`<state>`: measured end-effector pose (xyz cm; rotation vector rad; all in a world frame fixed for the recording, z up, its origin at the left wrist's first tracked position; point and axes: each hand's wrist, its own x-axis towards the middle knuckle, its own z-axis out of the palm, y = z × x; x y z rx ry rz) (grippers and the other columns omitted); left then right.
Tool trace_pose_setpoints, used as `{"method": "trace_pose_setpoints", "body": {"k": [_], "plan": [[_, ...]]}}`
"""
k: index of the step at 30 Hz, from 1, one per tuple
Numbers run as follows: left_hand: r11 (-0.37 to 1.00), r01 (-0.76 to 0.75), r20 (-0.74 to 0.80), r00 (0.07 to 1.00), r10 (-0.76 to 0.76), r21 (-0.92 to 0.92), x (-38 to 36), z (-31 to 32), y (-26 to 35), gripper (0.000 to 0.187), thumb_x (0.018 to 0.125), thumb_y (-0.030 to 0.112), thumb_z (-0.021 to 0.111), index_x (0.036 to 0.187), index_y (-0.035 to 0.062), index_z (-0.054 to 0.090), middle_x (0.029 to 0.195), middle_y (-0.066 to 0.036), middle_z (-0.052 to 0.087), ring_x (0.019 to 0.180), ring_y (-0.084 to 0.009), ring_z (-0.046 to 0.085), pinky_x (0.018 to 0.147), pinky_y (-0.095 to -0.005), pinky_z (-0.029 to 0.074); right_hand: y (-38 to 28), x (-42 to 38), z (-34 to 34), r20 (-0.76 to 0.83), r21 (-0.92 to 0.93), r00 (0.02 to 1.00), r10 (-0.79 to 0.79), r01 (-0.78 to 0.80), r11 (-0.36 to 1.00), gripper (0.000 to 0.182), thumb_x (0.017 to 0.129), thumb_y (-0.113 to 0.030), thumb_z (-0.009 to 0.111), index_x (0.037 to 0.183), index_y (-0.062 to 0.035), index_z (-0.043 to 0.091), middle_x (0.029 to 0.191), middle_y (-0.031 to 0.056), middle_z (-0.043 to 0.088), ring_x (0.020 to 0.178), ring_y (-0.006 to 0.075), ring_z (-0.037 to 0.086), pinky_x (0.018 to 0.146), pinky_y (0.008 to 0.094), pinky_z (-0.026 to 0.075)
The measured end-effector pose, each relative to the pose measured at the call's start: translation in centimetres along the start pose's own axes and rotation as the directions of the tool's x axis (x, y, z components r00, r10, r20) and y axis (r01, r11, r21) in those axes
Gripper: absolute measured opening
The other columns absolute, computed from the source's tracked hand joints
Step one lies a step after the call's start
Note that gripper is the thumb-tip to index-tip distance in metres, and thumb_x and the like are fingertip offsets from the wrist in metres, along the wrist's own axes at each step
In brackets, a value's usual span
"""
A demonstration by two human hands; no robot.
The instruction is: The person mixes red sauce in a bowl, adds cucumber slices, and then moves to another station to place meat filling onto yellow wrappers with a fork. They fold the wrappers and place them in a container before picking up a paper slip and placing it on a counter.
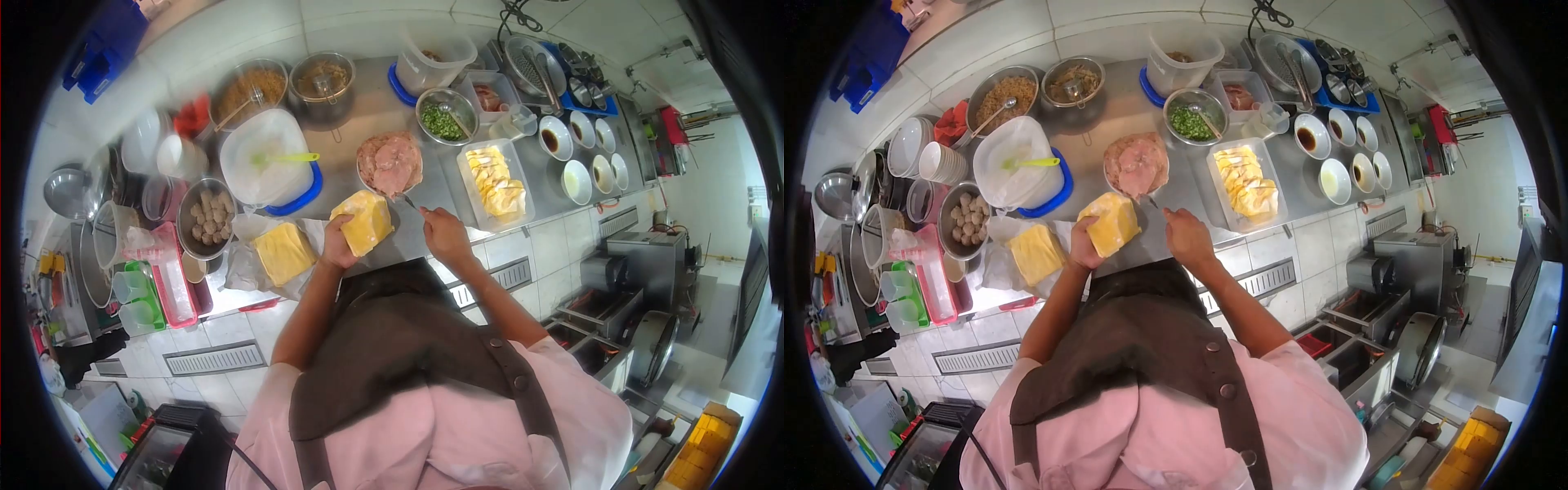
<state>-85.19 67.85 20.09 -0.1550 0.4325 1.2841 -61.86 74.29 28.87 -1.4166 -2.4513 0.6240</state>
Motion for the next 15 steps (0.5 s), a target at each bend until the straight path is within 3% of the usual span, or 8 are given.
{"method": "trace_pose_setpoints", "body": {"k": [2, 4, 5, 7, 8, 10, 15], "plan": [[1.0, -0.012, -0.001, 1.0, 0.012, 0.01, 0.3, 0.1, 0.0, 0.052, 0.087, 0.023, 0.049, 0.134, 0.0005, 0.046, 0.129, -0.018, 0.058, 0.116, -0.0351, 0.059, 0.102, -0.0485, 0.046, 0.9, 0.7, 0.9, -0.006, 0.027, 1.0, -0.016, 0.016, 1.0, 0.033, 0.085, -0.01, 0.053, 0.115, -0.004, 0.065, 0.086, 0.0148, 0.063, 0.075, 0.0381, 0.061, 0.069, 0.0478, 0.05], [1.0, -0.02, -0.002, 1.0, 0.02, 0.02, 0.4, 0.0, -0.1, 0.052, 0.087, 0.023, 0.048, 0.134, 0.0003, 0.046, 0.129, -0.018, 0.058, 0.116, -0.0348, 0.059, 0.102, -0.0483, 0.046, 2.0, 1.4, 1.7, -0.019, 0.263, 0.998, 0.054, -0.048, 0.964, 0.034, 0.083, -0.011, 0.055, 0.114, -0.0033, 0.067, 0.08, 0.0178, 0.064, 0.069, 0.0384, 0.06, 0.069, 0.0459, 0.05], [0.999, -0.024, 0.008, 1.0, 0.023, 0.021, 0.3, 0.2, -0.1, 0.052, 0.088, 0.023, 0.047, 0.134, 0.0, 0.046, 0.129, -0.018, 0.058, 0.116, -0.0347, 0.059, 0.102, -0.0483, 0.046, 2.2, 1.9, 1.5, -0.017, 0.261, 0.999, 0.052, -0.046, 0.964, 0.034, 0.083, -0.011, 0.055, 0.114, -0.0033, 0.067, 0.08, 0.0178, 0.064, 0.069, 0.0384, 0.06, 0.069, 0.0459, 0.05], [1.0, -0.024, 0.016, 1.0, 0.024, 0.019, 0.1, 0.3, -0.3, 0.052, 0.088, 0.023, 0.047, 0.134, -0.0003, 0.046, 0.128, -0.018, 0.058, 0.116, -0.0345, 0.059, 0.102, -0.0482, 0.046, 2.6, 2.8, 0.8, 0.274, 0.457, 0.937, 0.218, -0.327, 0.828, 0.031, 0.083, -0.007, 0.058, 0.111, 0.0011, 0.067, 0.07, 0.0074, 0.058, 0.052, 0.0171, 0.052, 0.049, 0.0316, 0.042], [1.0, -0.03, 0.014, 0.999, 0.03, 0.01, 0.1, 0.2, -0.3, 0.052, 0.088, 0.023, 0.047, 0.134, -0.0006, 0.046, 0.128, -0.019, 0.058, 0.116, -0.0346, 0.059, 0.102, -0.0484, 0.046, 3.0, 3.2, 0.5, 0.273, 0.454, 0.937, 0.218, -0.325, 0.83, 0.031, 0.083, -0.007, 0.058, 0.111, 0.0011, 0.067, 0.07, 0.0074, 0.058, 0.052, 0.0171, 0.052, 0.049, 0.0316, 0.042], [0.999, -0.037, 0.015, 0.999, 0.037, -0.001, 0.1, 0.2, -0.4, 0.052, 0.087, 0.022, 0.047, 0.134, -0.0008, 0.046, 0.128, -0.019, 0.058, 0.116, -0.0346, 0.059, 0.102, -0.0486, 0.046, 3.7, 3.8, -0.1, 0.6, 0.651, 0.751, 0.275, -0.658, 0.379, 0.029, 0.084, -0.004, 0.057, 0.111, 0.0044, 0.066, 0.071, 0.0031, 0.055, 0.051, 0.0066, 0.043, 0.041, 0.0226, 0.031], [0.996, -0.081, -0.009, 0.997, 0.081, -0.027, -0.9, 0.1, -0.6, 0.055, 0.086, 0.023, 0.048, 0.135, -0.0014, 0.046, 0.129, -0.02, 0.058, 0.117, -0.0372, 0.058, 0.102, -0.0488, 0.046, 4.7, 3.1, 0.5, 0.625, 0.727, 0.757, 0.19, -0.653, 0.214, 0.028, 0.086, -0.001, 0.054, 0.112, 0.0055, 0.064, 0.073, 0.0045, 0.055, 0.049, 0.0049, 0.039, 0.039, 0.0192, 0.026]]}}
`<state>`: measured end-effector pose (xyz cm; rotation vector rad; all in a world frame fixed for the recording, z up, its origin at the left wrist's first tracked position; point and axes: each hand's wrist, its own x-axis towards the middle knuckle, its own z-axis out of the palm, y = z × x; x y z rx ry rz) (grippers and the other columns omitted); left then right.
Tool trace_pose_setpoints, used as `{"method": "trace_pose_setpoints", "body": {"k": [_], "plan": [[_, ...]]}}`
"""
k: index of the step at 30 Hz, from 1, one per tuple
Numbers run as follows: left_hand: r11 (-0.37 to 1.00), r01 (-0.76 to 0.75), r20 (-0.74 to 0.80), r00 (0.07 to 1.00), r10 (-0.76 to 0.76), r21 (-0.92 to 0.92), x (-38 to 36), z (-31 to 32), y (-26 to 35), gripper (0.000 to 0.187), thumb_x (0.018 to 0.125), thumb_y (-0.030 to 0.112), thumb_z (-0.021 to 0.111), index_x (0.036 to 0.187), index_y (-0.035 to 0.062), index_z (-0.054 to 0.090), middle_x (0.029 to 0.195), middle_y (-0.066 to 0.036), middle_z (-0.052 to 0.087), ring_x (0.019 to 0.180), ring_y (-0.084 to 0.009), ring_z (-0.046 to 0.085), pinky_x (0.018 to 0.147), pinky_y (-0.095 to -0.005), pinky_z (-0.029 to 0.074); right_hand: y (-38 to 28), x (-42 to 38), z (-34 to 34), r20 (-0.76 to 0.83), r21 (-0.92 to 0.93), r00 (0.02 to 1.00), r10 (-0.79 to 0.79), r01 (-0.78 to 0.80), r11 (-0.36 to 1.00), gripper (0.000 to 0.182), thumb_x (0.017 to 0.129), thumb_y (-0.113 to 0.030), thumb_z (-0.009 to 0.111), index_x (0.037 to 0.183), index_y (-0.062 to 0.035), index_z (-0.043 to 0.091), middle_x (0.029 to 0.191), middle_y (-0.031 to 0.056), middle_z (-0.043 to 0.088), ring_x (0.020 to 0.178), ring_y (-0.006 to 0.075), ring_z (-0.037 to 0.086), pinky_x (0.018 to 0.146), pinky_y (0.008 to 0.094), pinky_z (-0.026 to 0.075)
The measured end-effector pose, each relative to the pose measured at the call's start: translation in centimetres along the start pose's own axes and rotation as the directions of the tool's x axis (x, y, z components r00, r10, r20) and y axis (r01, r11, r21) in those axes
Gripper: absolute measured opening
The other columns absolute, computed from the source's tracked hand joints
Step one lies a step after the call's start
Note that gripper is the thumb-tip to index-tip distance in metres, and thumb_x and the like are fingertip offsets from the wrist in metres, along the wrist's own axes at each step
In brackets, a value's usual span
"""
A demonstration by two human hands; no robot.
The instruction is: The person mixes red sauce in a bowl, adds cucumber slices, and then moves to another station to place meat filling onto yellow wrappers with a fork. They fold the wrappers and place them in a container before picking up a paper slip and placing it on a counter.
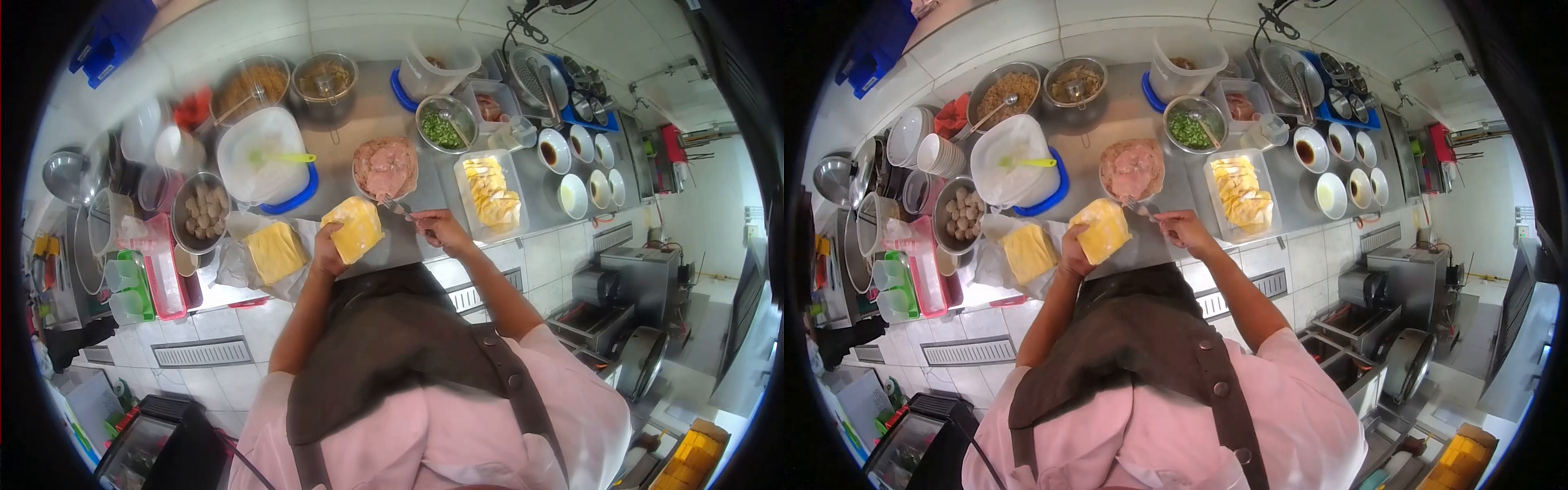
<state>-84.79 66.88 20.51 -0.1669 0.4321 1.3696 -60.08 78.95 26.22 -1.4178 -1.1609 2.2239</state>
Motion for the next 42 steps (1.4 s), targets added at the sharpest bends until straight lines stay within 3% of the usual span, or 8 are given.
{"method": "trace_pose_setpoints", "body": {"k": [8, 9, 11, 13, 26, 32, 37, 42], "plan": [[0.999, -0.008, 0.026, 1.0, 0.009, -0.046, -0.4, -1.5, 0.0, 0.059, 0.083, 0.023, 0.049, 0.137, -0.0008, 0.044, 0.132, -0.021, 0.055, 0.12, -0.0387, 0.055, 0.105, -0.0505, 0.042, 0.0, -0.2, 0.7, -0.032, 0.153, 0.995, -0.1, 0.103, 0.983, 0.028, 0.088, -0.004, 0.054, 0.114, 0.0011, 0.066, 0.07, 0.0043, 0.055, 0.049, 0.0068, 0.042, 0.041, 0.0243, 0.032], [0.997, 0.009, 0.03, 1.0, -0.007, -0.071, -0.4, -1.6, 0.1, 0.061, 0.082, 0.023, 0.049, 0.139, 0.0001, 0.043, 0.134, -0.021, 0.053, 0.123, -0.0397, 0.052, 0.108, -0.0518, 0.039, -0.3, -0.2, 0.4, -0.063, -0.282, 0.959, -0.277, 0.25, 0.926, 0.028, 0.088, -0.005, 0.054, 0.112, -0.0024, 0.068, 0.071, 0.0059, 0.057, 0.05, 0.0105, 0.047, 0.044, 0.029, 0.038], [0.998, -0.009, 0.035, 0.999, 0.011, -0.057, -0.3, -1.2, 0.3, 0.061, 0.082, 0.023, 0.05, 0.138, 0.0, 0.043, 0.134, -0.021, 0.053, 0.123, -0.0398, 0.052, 0.108, -0.0521, 0.039, -1.4, -0.4, 0.3, -0.006, -0.663, 0.895, -0.445, 0.329, 0.672, 0.028, 0.088, -0.006, 0.053, 0.11, -0.0058, 0.071, 0.071, 0.0074, 0.06, 0.051, 0.0142, 0.052, 0.047, 0.0336, 0.043], [0.999, -0.015, 0.034, 0.999, 0.017, -0.048, -0.5, -1.3, 0.2, 0.061, 0.082, 0.022, 0.05, 0.138, -0.0001, 0.043, 0.135, -0.021, 0.053, 0.123, -0.0398, 0.052, 0.108, -0.0524, 0.039, -3.8, -2.6, 1.5, 0.238, -0.939, 0.622, -0.746, 0.344, -0.013, 0.024, 0.086, -0.009, 0.054, 0.101, -0.0095, 0.073, 0.071, 0.0102, 0.062, 0.059, 0.024, 0.062, 0.058, 0.0401, 0.05], [0.999, -0.049, 0.063, 0.997, 0.05, -0.022, 1.4, -0.3, -0.9, 0.06, 0.083, 0.022, 0.048, 0.139, 0.001, 0.043, 0.136, -0.02, 0.052, 0.124, -0.039, 0.052, 0.107, -0.0531, 0.04, -5.5, -2.5, 7.6, 0.24, -0.951, 0.795, -0.557, 0.077, -0.3, 0.024, 0.082, -0.01, 0.055, 0.102, -0.0064, 0.067, 0.085, 0.0126, 0.063, 0.064, 0.033, 0.066, 0.054, 0.0435, 0.052], [0.999, -0.053, 0.114, 0.992, 0.052, 0.008, 1.0, 0.2, -0.5, 0.059, 0.084, 0.021, 0.047, 0.139, -0.0006, 0.043, 0.135, -0.021, 0.053, 0.123, -0.0377, 0.053, 0.106, -0.0522, 0.041, -6.5, 0.0, 4.8, 0.357, -0.934, 0.744, -0.565, 0.306, -0.187, 0.022, 0.078, -0.008, 0.057, 0.094, -0.0023, 0.07, 0.087, 0.0189, 0.067, 0.067, 0.0349, 0.066, 0.056, 0.045, 0.052], [0.999, -0.029, 0.07, 0.997, 0.03, -0.022, 0.3, -0.4, 0.0, 0.058, 0.084, 0.018, 0.047, 0.138, -0.0025, 0.042, 0.134, -0.022, 0.054, 0.121, -0.038, 0.055, 0.105, -0.0522, 0.042, -7.4, 0.8, 1.1, 0.002, -0.602, 0.999, -0.039, 0.032, 0.798, 0.03, 0.082, -0.007, 0.057, 0.107, -0.0001, 0.07, 0.083, 0.0095, 0.069, 0.05, 0.0128, 0.051, 0.044, 0.0267, 0.037], [0.997, -0.07, 0.077, 0.995, 0.067, 0.043, -0.9, -1.6, 0.4, 0.059, 0.083, 0.019, 0.048, 0.138, -0.0022, 0.043, 0.133, -0.022, 0.054, 0.12, -0.038, 0.056, 0.104, -0.0515, 0.044, -7.2, -1.5, 0.5, 0.025, -0.321, 0.996, 0.08, -0.068, 0.944, 0.03, 0.083, -0.003, 0.057, 0.11, 0.0037, 0.067, 0.081, 0.0056, 0.067, 0.046, 0.0041, 0.035, 0.04, 0.0203, 0.025]]}}
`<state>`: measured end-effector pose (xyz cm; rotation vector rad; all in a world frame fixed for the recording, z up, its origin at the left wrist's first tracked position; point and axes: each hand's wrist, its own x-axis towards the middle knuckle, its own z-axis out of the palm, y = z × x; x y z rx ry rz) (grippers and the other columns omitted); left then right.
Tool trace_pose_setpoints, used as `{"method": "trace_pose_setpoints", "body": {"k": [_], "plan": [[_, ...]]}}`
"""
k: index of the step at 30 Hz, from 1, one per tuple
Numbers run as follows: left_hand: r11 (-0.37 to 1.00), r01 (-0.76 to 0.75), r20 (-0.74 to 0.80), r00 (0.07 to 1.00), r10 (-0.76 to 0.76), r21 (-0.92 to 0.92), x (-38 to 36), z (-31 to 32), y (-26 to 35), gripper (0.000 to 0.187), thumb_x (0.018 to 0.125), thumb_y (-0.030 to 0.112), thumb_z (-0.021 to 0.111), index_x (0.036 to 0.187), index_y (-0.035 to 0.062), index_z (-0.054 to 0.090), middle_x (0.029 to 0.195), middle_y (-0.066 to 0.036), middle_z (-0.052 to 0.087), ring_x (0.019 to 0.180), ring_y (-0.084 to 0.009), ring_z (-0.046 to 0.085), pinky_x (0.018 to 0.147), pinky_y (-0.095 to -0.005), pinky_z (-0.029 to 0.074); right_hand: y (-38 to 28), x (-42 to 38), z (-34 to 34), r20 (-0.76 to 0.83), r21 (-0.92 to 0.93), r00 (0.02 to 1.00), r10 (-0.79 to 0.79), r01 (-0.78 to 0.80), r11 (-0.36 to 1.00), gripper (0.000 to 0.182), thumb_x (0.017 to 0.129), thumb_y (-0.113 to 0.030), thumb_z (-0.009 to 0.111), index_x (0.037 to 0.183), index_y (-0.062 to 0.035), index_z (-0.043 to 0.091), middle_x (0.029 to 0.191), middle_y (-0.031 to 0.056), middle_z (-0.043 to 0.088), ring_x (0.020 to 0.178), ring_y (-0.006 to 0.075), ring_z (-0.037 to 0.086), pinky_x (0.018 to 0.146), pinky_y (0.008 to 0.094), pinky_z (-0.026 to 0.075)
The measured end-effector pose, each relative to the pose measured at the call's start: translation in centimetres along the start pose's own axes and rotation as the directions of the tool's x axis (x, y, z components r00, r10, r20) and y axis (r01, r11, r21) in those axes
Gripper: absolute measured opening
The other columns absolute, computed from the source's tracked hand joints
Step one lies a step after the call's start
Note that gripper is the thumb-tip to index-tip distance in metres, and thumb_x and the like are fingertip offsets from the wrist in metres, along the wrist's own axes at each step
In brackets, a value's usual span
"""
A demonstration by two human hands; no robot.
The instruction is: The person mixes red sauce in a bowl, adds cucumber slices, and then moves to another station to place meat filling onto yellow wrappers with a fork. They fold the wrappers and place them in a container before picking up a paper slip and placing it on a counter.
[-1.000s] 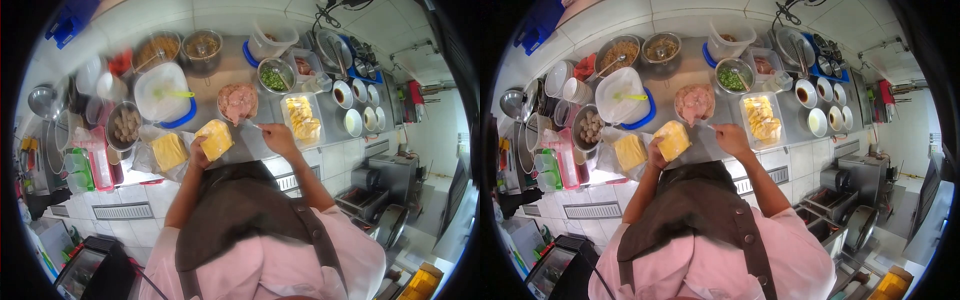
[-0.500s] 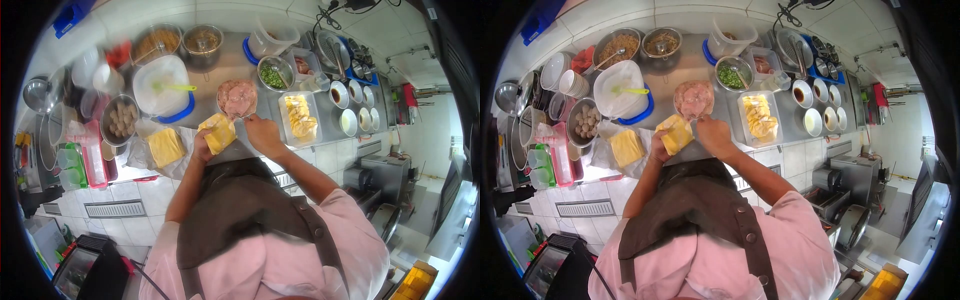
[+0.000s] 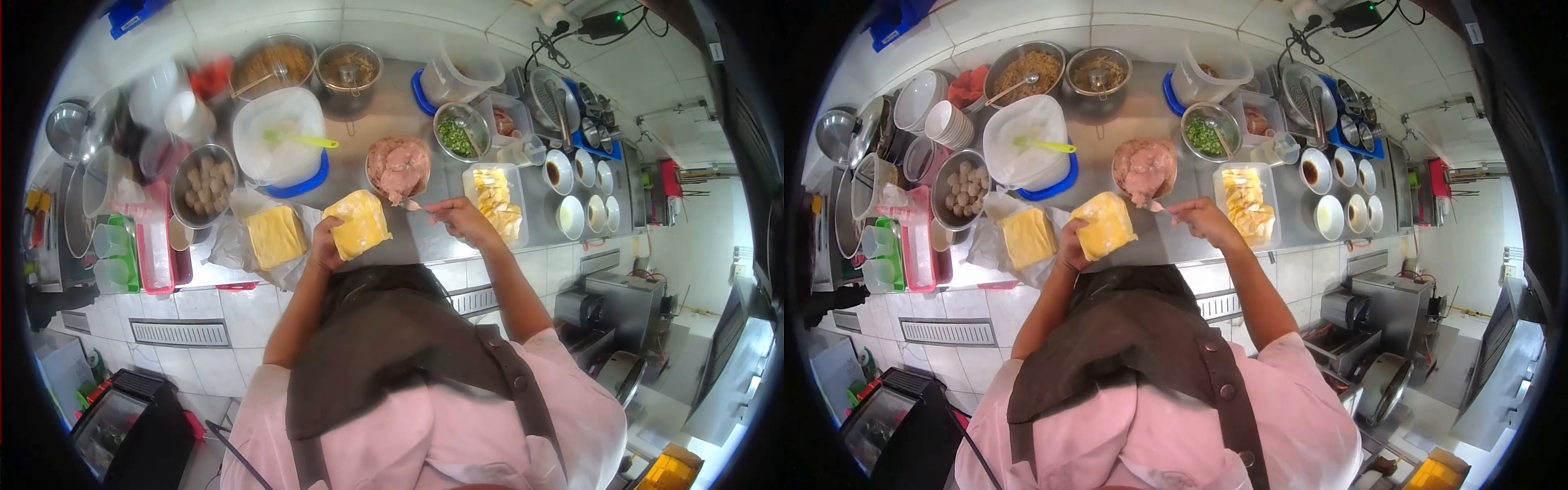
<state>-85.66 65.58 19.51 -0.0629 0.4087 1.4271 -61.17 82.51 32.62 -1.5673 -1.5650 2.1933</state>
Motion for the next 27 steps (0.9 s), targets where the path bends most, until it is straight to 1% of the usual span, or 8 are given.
{"method": "trace_pose_setpoints", "body": {"k": [5, 8, 10, 13, 19, 22, 26, 27], "plan": [[0.993, 0.067, -0.02, 0.997, -0.069, -0.098, -1.0, 1.0, 0.6, 0.064, 0.078, 0.021, 0.053, 0.138, -0.0017, 0.043, 0.132, -0.021, 0.056, 0.118, -0.0369, 0.058, 0.101, -0.05, 0.046, 1.4, -0.3, 0.0, 0.04, 0.156, 0.999, -0.003, -0.003, 0.988, 0.028, 0.086, -0.001, 0.056, 0.111, 0.0034, 0.067, 0.081, 0.0059, 0.067, 0.045, 0.0037, 0.035, 0.04, 0.0195, 0.025], [0.994, 0.061, 0.013, 0.998, -0.06, -0.088, -1.4, 2.0, 0.9, 0.065, 0.077, 0.021, 0.053, 0.137, -0.0015, 0.044, 0.131, -0.02, 0.056, 0.116, -0.0363, 0.059, 0.1, -0.0493, 0.047, 1.4, -0.3, 1.8, 0.001, 0.011, 0.981, -0.194, 0.194, 0.981, 0.031, 0.089, 0.004, 0.054, 0.117, 0.002, 0.065, 0.089, 0.0089, 0.066, 0.055, 0.0079, 0.05, 0.049, 0.0205, 0.039], [0.995, 0.059, 0.02, 0.998, -0.058, -0.077, -2.0, 2.8, 0.9, 0.063, 0.077, 0.021, 0.051, 0.136, -0.0014, 0.045, 0.13, -0.02, 0.057, 0.116, -0.036, 0.059, 0.1, -0.0489, 0.047, 2.3, 0.6, 3.3, 0.093, -0.343, 0.664, -0.742, 0.721, 0.602, 0.037, 0.087, 0.01, 0.056, 0.121, -0.0018, 0.064, 0.098, 0.0096, 0.066, 0.079, 0.0155, 0.061, 0.07, 0.0253, 0.049], [0.993, 0.038, 0.046, 0.998, -0.033, -0.112, -2.9, 5.0, 1.4, 0.064, 0.076, 0.02, 0.052, 0.136, -0.0018, 0.044, 0.13, -0.021, 0.056, 0.115, -0.0372, 0.059, 0.1, -0.0502, 0.047, 0.7, -0.6, 5.3, 0.12, -0.46, 0.633, -0.764, 0.718, 0.523, 0.042, 0.083, 0.013, 0.059, 0.12, -0.0056, 0.066, 0.103, 0.0093, 0.064, 0.096, 0.0221, 0.061, 0.084, 0.029, 0.049], [0.981, -0.016, 0.017, 1.0, 0.019, -0.195, -4.6, 6.0, 1.9, 0.066, 0.075, 0.019, 0.055, 0.136, -0.0025, 0.043, 0.13, -0.023, 0.055, 0.114, -0.0401, 0.058, 0.099, -0.0531, 0.047, 1.2, 0.1, 5.6, 0.177, -0.58, 0.419, -0.89, 0.776, 0.25, 0.045, 0.08, 0.013, 0.061, 0.118, -0.0087, 0.068, 0.105, 0.0089, 0.063, 0.094, 0.0249, 0.062, 0.082, 0.0298, 0.051], [0.979, -0.06, 0.056, 0.996, 0.073, -0.194, -5.2, 5.6, 1.8, 0.068, 0.077, 0.019, 0.055, 0.139, -0.0027, 0.04, 0.133, -0.024, 0.053, 0.117, -0.0405, 0.057, 0.101, -0.0529, 0.046, 0.5, -0.5, 5.0, 0.235, -0.633, 0.41, -0.882, 0.753, 0.181, 0.045, 0.08, 0.013, 0.06, 0.118, -0.0091, 0.068, 0.107, 0.008, 0.062, 0.095, 0.0248, 0.062, 0.081, 0.0299, 0.051], [0.981, -0.145, -0.018, 0.989, 0.144, -0.13, -5.7, 6.0, 2.6, 0.069, 0.076, 0.02, 0.055, 0.14, -0.0013, 0.039, 0.133, -0.022, 0.053, 0.118, -0.0401, 0.055, 0.101, -0.0528, 0.045, -0.4, -0.8, 3.7, 0.191, -0.603, 0.435, -0.88, 0.759, 0.244, 0.043, 0.081, 0.012, 0.06, 0.118, -0.0087, 0.068, 0.105, 0.0086, 0.065, 0.092, 0.0239, 0.064, 0.08, 0.0296, 0.051], [0.985, -0.16, -0.047, 0.986, 0.157, -0.066, -5.8, 6.2, 2.8, 0.07, 0.076, 0.021, 0.055, 0.141, -0.0009, 0.038, 0.133, -0.021, 0.053, 0.118, -0.0397, 0.055, 0.102, -0.052, 0.045, -1.1, -1.0, 3.7, 0.193, -0.534, 0.507, -0.84, 0.773, 0.343, 0.042, 0.082, 0.012, 0.06, 0.118, -0.0079, 0.068, 0.102, 0.0092, 0.067, 0.09, 0.0237, 0.065, 0.08, 0.029, 0.051]]}}
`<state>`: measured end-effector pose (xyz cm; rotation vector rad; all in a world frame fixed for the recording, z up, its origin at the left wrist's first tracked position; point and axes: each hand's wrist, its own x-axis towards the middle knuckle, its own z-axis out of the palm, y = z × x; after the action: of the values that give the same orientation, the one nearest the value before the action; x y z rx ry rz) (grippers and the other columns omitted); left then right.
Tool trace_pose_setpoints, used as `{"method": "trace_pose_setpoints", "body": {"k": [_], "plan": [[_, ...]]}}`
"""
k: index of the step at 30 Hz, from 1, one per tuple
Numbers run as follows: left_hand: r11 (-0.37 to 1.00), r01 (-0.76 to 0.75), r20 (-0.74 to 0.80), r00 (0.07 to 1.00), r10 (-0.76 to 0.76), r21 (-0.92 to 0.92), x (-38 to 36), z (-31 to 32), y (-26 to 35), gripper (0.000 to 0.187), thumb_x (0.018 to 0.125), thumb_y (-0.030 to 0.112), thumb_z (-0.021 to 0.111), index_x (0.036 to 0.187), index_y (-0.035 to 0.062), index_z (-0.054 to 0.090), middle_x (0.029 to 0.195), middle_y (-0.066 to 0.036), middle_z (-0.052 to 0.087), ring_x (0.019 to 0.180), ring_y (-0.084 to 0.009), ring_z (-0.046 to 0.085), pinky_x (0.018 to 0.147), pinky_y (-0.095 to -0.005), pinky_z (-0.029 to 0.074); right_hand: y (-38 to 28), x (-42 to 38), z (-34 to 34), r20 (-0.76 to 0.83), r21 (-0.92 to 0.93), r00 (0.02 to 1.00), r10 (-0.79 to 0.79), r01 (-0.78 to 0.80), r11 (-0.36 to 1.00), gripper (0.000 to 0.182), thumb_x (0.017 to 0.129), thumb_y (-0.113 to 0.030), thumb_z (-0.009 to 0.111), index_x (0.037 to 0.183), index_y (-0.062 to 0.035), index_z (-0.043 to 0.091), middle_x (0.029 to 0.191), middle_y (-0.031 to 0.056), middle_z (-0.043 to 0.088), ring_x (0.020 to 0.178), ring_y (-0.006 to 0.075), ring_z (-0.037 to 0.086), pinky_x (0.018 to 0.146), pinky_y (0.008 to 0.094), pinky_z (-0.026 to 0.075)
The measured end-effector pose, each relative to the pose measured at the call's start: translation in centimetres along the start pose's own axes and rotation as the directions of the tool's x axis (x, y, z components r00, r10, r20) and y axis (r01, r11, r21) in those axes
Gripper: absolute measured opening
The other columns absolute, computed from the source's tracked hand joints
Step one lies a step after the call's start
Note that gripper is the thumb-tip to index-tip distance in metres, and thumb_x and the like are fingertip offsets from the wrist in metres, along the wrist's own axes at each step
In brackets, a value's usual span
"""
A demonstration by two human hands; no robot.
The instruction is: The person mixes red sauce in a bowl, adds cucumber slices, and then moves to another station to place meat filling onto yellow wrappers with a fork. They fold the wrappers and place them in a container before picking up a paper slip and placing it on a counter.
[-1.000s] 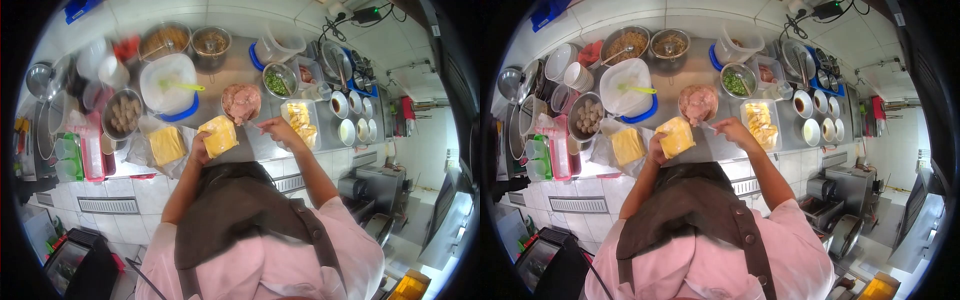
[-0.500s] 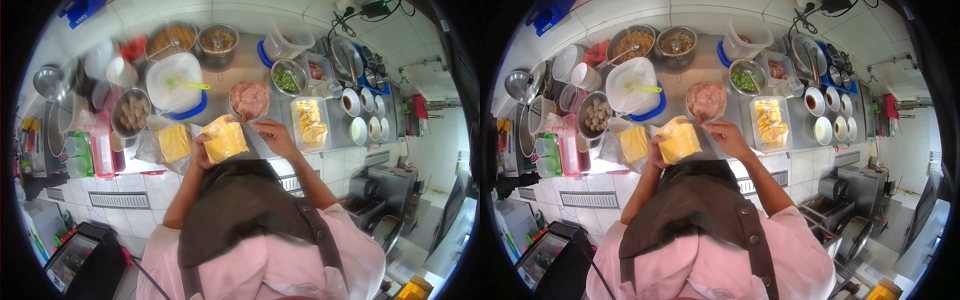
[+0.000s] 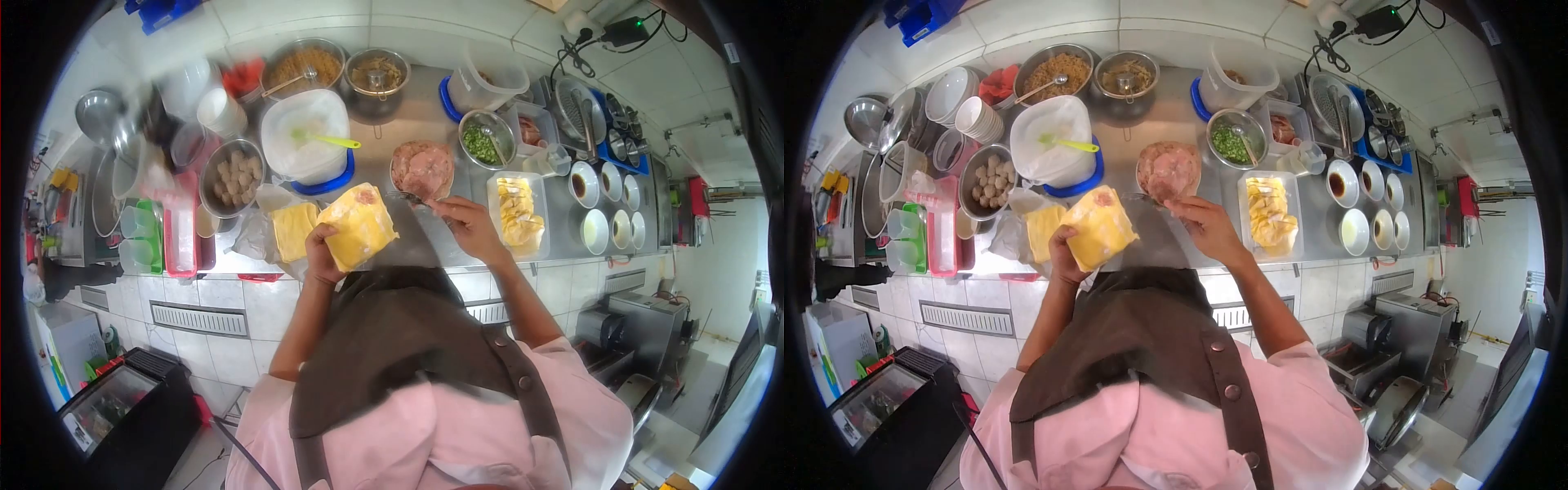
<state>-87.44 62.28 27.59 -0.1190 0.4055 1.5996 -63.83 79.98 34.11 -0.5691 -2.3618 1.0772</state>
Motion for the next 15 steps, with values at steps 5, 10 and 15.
{"method": "trace_pose_setpoints", "body": {"k": [5, 10, 15], "plan": [[0.998, 0.017, 0.014, 1.0, -0.018, 0.055, 0.7, 0.3, -0.4, 0.072, 0.074, 0.02, 0.055, 0.14, -0.001, 0.038, 0.132, -0.021, 0.054, 0.118, -0.0375, 0.056, 0.102, -0.0485, 0.045, -1.1, 1.4, 1.3, 0.08, 0.164, 0.995, 0.054, -0.067, 0.984, 0.036, 0.084, 0.01, 0.061, 0.117, -0.0052, 0.068, 0.092, 0.0109, 0.071, 0.083, 0.0194, 0.067, 0.076, 0.027, 0.051], [0.996, -0.007, 0.034, 0.999, 0.004, 0.093, 1.0, 1.4, -0.6, 0.072, 0.073, 0.02, 0.054, 0.139, -0.0017, 0.039, 0.131, -0.02, 0.055, 0.117, -0.0366, 0.057, 0.102, -0.0466, 0.045, -0.5, 1.2, 2.2, 0.198, 0.362, 0.876, 0.441, -0.483, 0.797, 0.03, 0.09, 0.005, 0.059, 0.116, -0.0054, 0.068, 0.091, 0.0105, 0.071, 0.078, 0.0124, 0.065, 0.071, 0.0254, 0.05], [0.989, 0.01, -0.005, 1.0, -0.01, 0.149, 1.0, 2.5, -0.6, 0.067, 0.077, 0.022, 0.054, 0.138, -0.0012, 0.041, 0.129, -0.019, 0.056, 0.116, -0.0347, 0.058, 0.1, -0.044, 0.047, -0.9, 0.3, 3.9, 0.078, 0.357, 0.911, 0.405, -0.405, 0.842, 0.028, 0.088, 0.005, 0.06, 0.113, -0.0045, 0.069, 0.09, 0.0103, 0.069, 0.075, 0.0174, 0.064, 0.071, 0.0266, 0.05]]}}
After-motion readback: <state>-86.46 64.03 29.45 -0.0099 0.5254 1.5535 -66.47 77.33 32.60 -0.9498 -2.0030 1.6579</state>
